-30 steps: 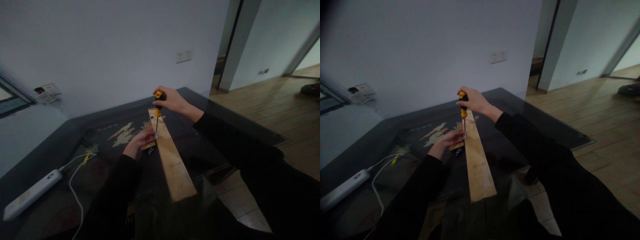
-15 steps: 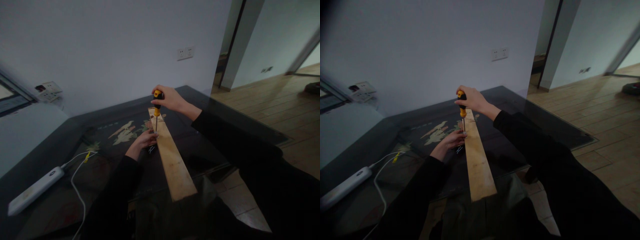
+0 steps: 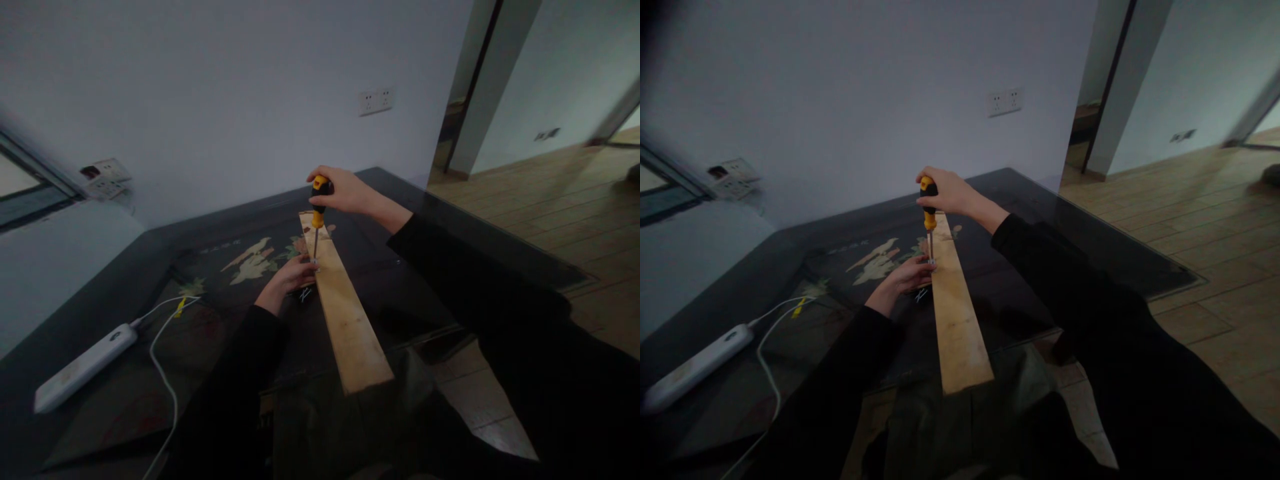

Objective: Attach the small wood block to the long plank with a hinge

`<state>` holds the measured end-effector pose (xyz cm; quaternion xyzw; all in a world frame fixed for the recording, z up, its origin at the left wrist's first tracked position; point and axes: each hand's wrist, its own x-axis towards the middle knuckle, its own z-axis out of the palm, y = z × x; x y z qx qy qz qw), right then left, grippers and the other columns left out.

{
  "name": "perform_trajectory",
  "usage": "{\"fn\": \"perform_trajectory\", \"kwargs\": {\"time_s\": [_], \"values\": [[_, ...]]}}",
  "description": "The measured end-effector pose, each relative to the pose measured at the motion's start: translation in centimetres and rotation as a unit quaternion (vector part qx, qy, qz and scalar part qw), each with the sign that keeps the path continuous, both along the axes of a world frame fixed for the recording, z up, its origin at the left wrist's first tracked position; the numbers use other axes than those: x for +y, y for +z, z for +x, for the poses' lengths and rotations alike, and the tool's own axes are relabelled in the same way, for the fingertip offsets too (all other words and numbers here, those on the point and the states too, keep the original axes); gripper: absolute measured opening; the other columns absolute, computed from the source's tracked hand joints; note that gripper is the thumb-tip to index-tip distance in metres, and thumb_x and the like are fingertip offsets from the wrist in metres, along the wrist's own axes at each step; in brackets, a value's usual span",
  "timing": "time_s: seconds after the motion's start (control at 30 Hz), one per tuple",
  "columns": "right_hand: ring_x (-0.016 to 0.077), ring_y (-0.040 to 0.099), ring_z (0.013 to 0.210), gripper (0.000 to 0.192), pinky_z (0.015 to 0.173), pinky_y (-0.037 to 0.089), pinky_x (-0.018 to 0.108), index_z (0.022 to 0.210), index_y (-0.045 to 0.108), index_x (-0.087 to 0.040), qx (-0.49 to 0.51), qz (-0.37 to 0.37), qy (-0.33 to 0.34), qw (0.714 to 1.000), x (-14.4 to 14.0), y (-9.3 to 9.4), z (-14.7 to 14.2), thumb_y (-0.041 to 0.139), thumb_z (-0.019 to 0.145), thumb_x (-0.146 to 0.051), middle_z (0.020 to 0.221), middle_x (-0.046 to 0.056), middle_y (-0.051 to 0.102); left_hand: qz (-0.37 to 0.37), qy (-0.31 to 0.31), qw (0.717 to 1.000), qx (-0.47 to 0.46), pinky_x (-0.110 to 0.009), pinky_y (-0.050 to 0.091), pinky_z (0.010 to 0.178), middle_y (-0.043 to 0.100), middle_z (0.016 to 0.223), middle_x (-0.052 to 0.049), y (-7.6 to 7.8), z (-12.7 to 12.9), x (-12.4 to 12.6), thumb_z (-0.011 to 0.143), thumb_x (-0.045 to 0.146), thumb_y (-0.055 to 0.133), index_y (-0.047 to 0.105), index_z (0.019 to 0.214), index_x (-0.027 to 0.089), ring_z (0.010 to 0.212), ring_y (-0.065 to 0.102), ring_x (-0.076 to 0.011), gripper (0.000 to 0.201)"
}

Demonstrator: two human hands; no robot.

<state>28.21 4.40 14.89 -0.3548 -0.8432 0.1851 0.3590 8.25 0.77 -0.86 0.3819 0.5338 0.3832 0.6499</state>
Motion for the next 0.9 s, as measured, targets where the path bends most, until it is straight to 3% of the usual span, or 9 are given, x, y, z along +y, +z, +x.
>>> {"fn": "perform_trajectory", "kwargs": {"time_s": [0.13,0.2,0.4,0.5,0.77,0.9], "values": [[0.019,0.053,0.088,0.047,0.065,0.05,0.029,0.122,0.057,-0.018,0.022,-0.066,0.073,0.995,0.1,0.5,0.4,0.068,0.077,-0.025,0.106,0.007,0.058,0.002,-0.008,1.0,0.002,-0.027,0.061,0.067,0.072,0.095,-0.009,-0.1,-0.1,0.1,0.076,-0.005,0.064,0.056,0.118,0.013,0.07,0.072,-0.0155,0.047],[0.0184,0.053,0.087,0.045,0.064,0.05,0.029,0.121,0.058,-0.018,0.026,-0.065,0.082,0.994,0.1,0.6,0.4,0.068,0.078,-0.027,0.105,0.007,0.059,0.006,-0.011,1.0,-0.001,-0.027,0.061,0.066,0.072,0.094,-0.009,-0.3,-0.2,0.2,0.075,-0.005,0.064,0.055,0.118,0.013,0.069,0.072,-0.0158,0.047],[0.0198,0.053,0.088,0.029,0.072,0.042,0.031,0.104,0.063,-0.016,-0.047,0.066,-0.06,0.995,-0.3,0.0,-0.4,0.066,0.085,-0.037,0.094,0.008,0.063,0.012,-0.019,1.0,-0.005,-0.028,0.06,0.064,0.073,0.092,-0.008,-0.9,-0.4,0.6,0.072,-0.003,0.071,0.06,0.111,0.014,0.067,0.071,-0.0157,0.044],[0.0213,0.055,0.089,0.031,0.074,0.039,0.031,0.103,0.064,-0.017,-0.086,0.081,-0.107,0.987,-0.6,0.2,-0.7,0.063,0.088,-0.044,0.093,0.009,0.064,0.011,-0.024,1.0,0.003,-0.026,0.06,0.065,0.074,0.087,-0.009,-0.9,-0.3,0.6,0.073,-0.003,0.07,0.064,0.1,0.013,0.067,0.07,-0.0152,0.032],[0.0157,0.055,0.072,0.032,0.065,0.04,0.029,0.116,0.063,-0.017,-0.152,-0.042,0.022,0.987,0.3,3.0,0.0,0.063,0.086,-0.029,0.091,0.005,0.066,0.015,-0.024,1.0,0.009,-0.027,0.06,0.069,0.074,0.086,-0.01,-0.5,-0.1,0.2,0.075,-0.004,0.065,0.065,0.095,0.012,0.068,0.071,-0.0155,0.026],[0.0169,0.058,0.075,0.025,0.067,0.04,0.03,0.106,0.069,-0.015,-0.161,-0.009,0.004,0.987,0.2,3.2,-0.7,0.064,0.087,-0.031,0.088,0.007,0.066,0.019,-0.027,0.999,0.02,-0.029,0.06,0.069,0.074,0.085,-0.011,-0.4,0.0,0.0,0.076,-0.003,0.064,0.066,0.093,0.011,0.065,0.07,-0.0156,0.022]]}}
